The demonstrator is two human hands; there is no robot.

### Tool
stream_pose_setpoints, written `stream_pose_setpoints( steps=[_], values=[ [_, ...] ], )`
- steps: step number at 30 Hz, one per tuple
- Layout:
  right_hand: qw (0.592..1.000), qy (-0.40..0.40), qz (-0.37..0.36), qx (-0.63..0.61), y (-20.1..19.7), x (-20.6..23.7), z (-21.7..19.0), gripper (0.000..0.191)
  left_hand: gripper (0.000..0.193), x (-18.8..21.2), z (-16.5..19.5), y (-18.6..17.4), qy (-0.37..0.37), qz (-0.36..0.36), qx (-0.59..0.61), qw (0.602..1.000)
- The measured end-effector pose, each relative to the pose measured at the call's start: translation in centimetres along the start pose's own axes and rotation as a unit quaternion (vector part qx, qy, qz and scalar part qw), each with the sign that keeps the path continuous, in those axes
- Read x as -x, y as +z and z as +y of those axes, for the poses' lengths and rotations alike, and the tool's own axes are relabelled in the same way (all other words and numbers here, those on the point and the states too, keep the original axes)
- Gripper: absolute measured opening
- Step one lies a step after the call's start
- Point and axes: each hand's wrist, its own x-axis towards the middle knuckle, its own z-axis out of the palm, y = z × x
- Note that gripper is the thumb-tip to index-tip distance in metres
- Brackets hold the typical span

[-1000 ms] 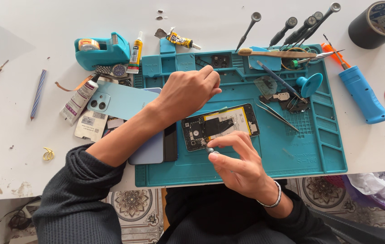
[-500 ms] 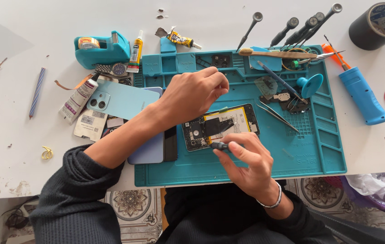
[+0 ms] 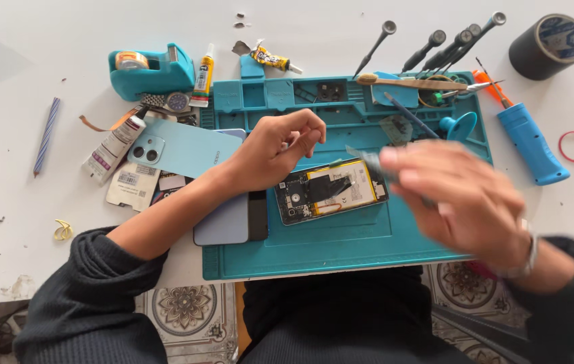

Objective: The person repairs a disassembled smartphone on a teal repair mat, using a precision screwdriver to unscrew and work on the phone's internal components. They hold the phone steady with one hand while driving screws, occasionally repositioning the device and handling small parts on the mat.

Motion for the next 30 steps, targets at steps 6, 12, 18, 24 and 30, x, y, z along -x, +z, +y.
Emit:
stream_pose_setpoints(
  steps=[6,12,18,24,30],
  values=[
    [0.993,0.064,0.090,-0.048,4.5,-0.6,4.9,0.021,0.011,0.1,-0.3,-0.4,-0.092,0.033,0.072,0.993],
    [0.993,0.061,0.098,-0.034,6.1,2.0,6.7,0.025,0.013,-0.2,-0.4,-0.5,-0.090,0.039,0.060,0.993],
    [0.991,0.077,0.095,-0.052,5.9,2.5,6.7,0.023,0.018,-0.1,-0.4,-0.2,-0.097,0.029,0.057,0.993],
    [0.988,0.082,0.095,-0.092,5.6,2.4,6.7,0.023,0.020,-0.7,-0.5,0.2,-0.110,0.027,0.044,0.993],
    [0.987,0.101,0.098,-0.079,5.4,2.7,7.1,0.023,0.021,-0.9,-0.4,0.3,-0.126,0.020,0.033,0.991]
  ],
)
